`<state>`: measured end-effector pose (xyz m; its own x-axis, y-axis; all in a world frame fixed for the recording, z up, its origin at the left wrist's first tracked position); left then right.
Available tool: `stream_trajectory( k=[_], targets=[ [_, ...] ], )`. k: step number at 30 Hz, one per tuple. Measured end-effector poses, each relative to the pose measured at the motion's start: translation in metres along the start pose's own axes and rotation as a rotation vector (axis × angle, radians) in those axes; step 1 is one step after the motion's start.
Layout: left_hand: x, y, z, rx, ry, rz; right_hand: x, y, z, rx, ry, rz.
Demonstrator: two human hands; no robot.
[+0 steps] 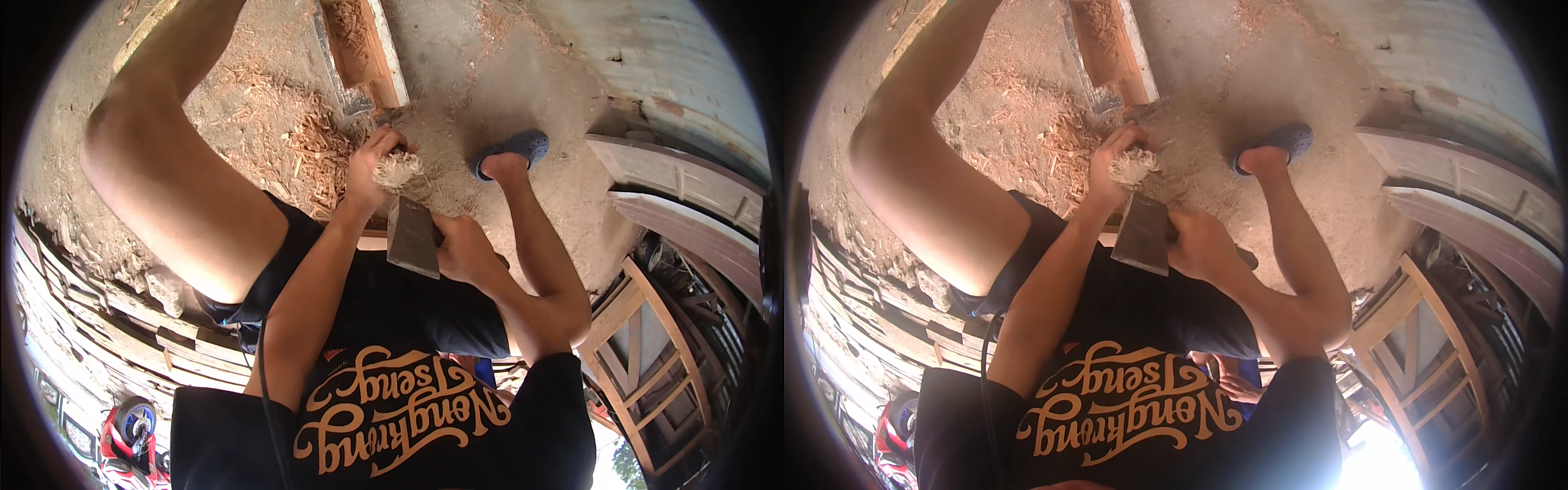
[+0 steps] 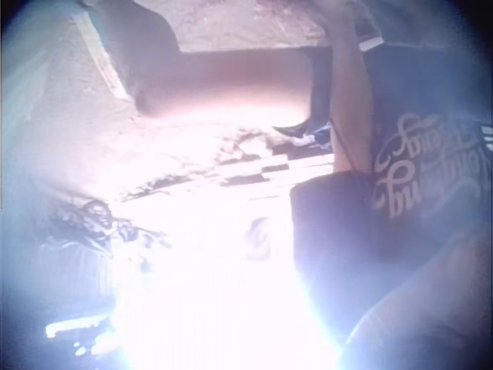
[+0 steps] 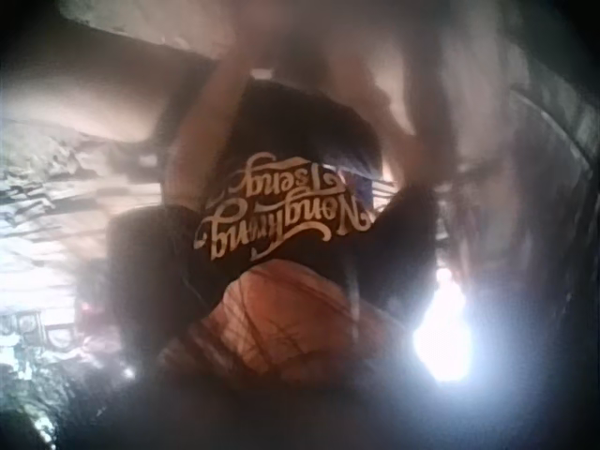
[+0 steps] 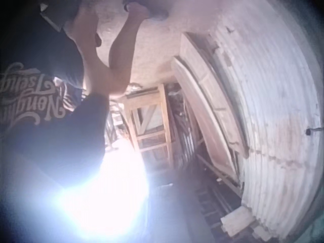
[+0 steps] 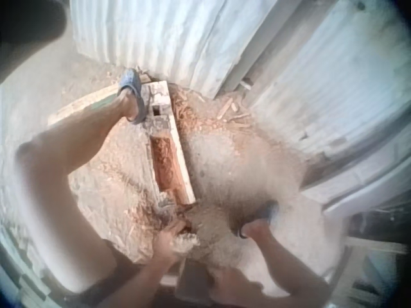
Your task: The person sits on the ground and uses a chisel and a hammer to carve a piece of wood. They repeatedly strike the chisel to remove wood shavings and occasionally clear the debris by hand.
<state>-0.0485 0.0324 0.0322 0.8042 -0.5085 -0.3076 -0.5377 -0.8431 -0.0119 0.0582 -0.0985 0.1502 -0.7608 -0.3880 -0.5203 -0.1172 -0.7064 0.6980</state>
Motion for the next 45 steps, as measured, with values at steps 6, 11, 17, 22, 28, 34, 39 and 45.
stream_trajectory(
  k=[6, 11, 17, 22, 28, 34, 39, 45],
  targets=[
    [-0.025, -0.042, 0.034, -0.454, 0.636, -0.24, -0.043, 0.007, 0.02, 0.039, -0.301, -0.063],
    [-0.05, -0.091, 0.015, -0.674, 1.014, -0.224, -0.116, 0.019, 0.055, 0.127, -0.121, -0.015],
    [-0.066, -0.112, -0.008, -0.531, 0.158, 0.161, -0.154, 0.041, 0.027, 0.106, -0.067, -0.026],
    [-0.062, -0.107, 0.007, -0.483, 0.04, 0.196, -0.169, 0.036, 0.021, 0.044, -0.015, -0.094],
    [-0.046, -0.104, 0.009, -0.375, 0.103, 0.274, -0.182, 0.009, 0.011, 0.002, 0.178, -0.106],
    [-0.042, -0.104, 0.012, -0.406, 0.012, 0.31, -0.181, -0.01, 0.017, -0.054, 0.101, -0.178],
    [-0.037, -0.105, 0.002, -0.463, 0.078, 0.298, -0.179, -0.029, 0.01, -0.034, 0.085, -0.12],
    [-0.032, -0.107, 0.018, -0.529, 0.117, 0.352, -0.174, -0.053, 0.039, 0.117, -0.116, 0.101]
  ],
)
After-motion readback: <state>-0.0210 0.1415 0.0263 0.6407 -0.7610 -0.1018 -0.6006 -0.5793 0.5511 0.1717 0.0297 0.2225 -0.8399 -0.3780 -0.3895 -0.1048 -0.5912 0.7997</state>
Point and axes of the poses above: each hand's wrist, its own y-axis away from the middle knuckle, its own x-axis out of the palm, z = x × y, the point moved 2 cm from there along -y, towards the middle knuckle, and after that the axes turned 4 degrees about -y, right-handed, at the moved point
